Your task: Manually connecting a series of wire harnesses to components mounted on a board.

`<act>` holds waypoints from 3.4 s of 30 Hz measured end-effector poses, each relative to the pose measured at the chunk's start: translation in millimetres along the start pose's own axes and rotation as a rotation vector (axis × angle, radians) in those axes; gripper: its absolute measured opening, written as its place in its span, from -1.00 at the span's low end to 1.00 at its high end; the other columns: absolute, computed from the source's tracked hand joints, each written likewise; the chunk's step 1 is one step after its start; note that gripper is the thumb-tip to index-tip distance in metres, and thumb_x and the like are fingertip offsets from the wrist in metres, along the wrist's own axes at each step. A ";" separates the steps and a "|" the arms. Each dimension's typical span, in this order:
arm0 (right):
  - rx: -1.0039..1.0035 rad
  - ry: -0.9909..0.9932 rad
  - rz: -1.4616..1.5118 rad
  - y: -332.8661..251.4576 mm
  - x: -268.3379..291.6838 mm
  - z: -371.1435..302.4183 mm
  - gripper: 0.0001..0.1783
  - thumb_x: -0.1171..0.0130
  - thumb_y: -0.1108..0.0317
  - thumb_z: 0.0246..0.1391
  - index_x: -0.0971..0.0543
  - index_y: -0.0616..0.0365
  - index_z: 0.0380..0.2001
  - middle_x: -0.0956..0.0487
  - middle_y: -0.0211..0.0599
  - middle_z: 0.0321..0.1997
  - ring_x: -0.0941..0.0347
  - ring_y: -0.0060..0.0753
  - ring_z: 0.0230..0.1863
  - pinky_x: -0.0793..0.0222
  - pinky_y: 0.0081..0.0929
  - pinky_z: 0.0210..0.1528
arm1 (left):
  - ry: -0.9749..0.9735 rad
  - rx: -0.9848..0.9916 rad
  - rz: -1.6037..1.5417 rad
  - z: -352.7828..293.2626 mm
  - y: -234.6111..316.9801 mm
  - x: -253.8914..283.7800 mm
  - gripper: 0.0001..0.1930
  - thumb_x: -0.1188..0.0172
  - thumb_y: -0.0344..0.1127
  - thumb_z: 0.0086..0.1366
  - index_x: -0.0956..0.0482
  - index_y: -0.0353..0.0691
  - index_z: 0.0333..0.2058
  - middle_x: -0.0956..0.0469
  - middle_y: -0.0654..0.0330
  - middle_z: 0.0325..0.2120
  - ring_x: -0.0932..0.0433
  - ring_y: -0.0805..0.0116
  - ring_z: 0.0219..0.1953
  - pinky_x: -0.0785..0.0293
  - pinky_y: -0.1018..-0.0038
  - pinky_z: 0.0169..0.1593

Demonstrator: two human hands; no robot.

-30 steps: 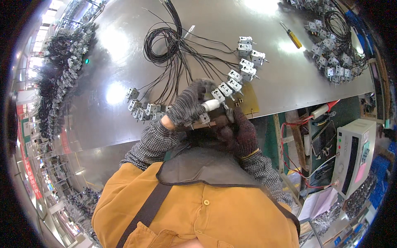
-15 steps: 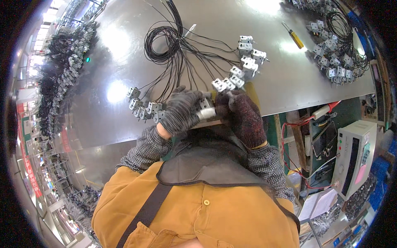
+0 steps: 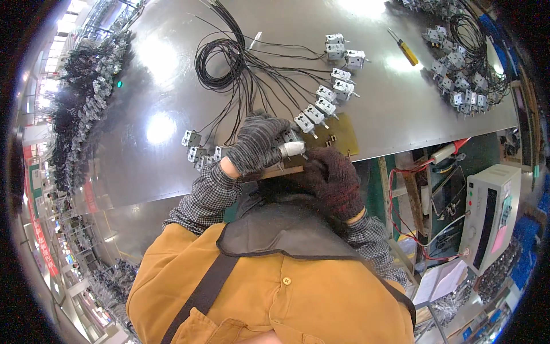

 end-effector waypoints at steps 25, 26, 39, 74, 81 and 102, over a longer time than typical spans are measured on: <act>-0.268 -0.065 0.205 -8.2 -20.1 -14.6 -0.73 -0.34 0.40 0.21 -0.61 0.26 -0.06 -0.66 -0.07 -0.13 -0.61 -0.31 -0.11 -0.53 -0.29 -0.02 | -0.053 0.020 0.089 -0.7 13.1 6.9 -0.47 -0.45 0.20 0.20 -0.75 -0.20 -0.19 -0.70 0.05 -0.44 -0.65 0.00 -0.34 -0.48 0.19 -0.05; -0.638 -0.126 0.779 -11.4 -17.1 -14.2 -0.65 -0.36 0.32 0.25 -0.57 0.25 0.02 -0.65 -0.08 -0.14 -0.61 -0.26 -0.12 -0.54 -0.26 -0.02 | -0.065 0.038 0.080 -0.5 13.6 6.9 -0.47 -0.46 0.21 0.20 -0.75 -0.20 -0.19 -0.70 0.05 -0.44 -0.65 0.01 -0.34 -0.47 0.18 -0.04; -0.288 -0.183 0.356 28.6 -30.7 -25.8 -0.62 -0.33 0.29 0.31 -0.53 0.28 0.06 -0.62 -0.10 -0.17 -0.57 -0.13 -0.21 -0.56 -0.20 -0.08 | 0.030 0.071 0.131 -0.4 14.7 -3.8 -0.36 -0.36 0.43 0.15 -0.73 -0.11 -0.26 -0.66 0.11 -0.50 -0.64 0.05 -0.35 -0.41 0.13 0.04; -0.356 -0.039 0.580 25.2 -0.3 10.4 -0.61 -0.08 0.14 0.50 -0.55 0.21 0.14 -0.66 -0.13 0.07 -0.63 -0.23 0.05 -0.56 -0.21 0.14 | 0.092 0.069 -0.101 -17.0 8.6 -3.1 -0.51 -0.43 -0.07 0.30 -0.63 -0.19 0.10 -0.70 0.01 -0.25 -0.68 -0.04 -0.16 -0.52 0.09 0.09; -0.257 -0.025 0.164 5.5 6.4 -1.9 -0.77 -0.23 0.31 0.38 -0.62 0.21 -0.01 -0.67 -0.10 -0.17 -0.63 -0.27 -0.17 -0.54 -0.33 -0.06 | 0.065 0.013 -0.179 -9.6 12.9 2.4 -0.53 -0.48 -0.13 0.26 -0.67 -0.26 0.05 -0.69 -0.03 -0.30 -0.67 -0.05 -0.20 -0.57 0.14 -0.05; -0.570 -0.148 0.782 23.0 -28.6 -29.6 -0.56 0.09 -0.05 0.56 -0.57 0.08 0.01 -0.62 -0.38 -0.31 -0.40 -0.59 -0.49 -0.34 -0.58 -0.42 | -0.002 0.042 -0.209 -0.5 1.6 1.7 -0.50 -0.42 0.11 0.26 -0.73 -0.13 0.00 -0.71 0.04 -0.30 -0.70 -0.05 -0.19 -0.59 0.15 -0.06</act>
Point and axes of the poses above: each hand's wrist, its own z-axis towards the middle knuckle, its own x-axis out of the back of the hand, y = z × x, the point moved 1 cm from there along z, towards the middle knuckle
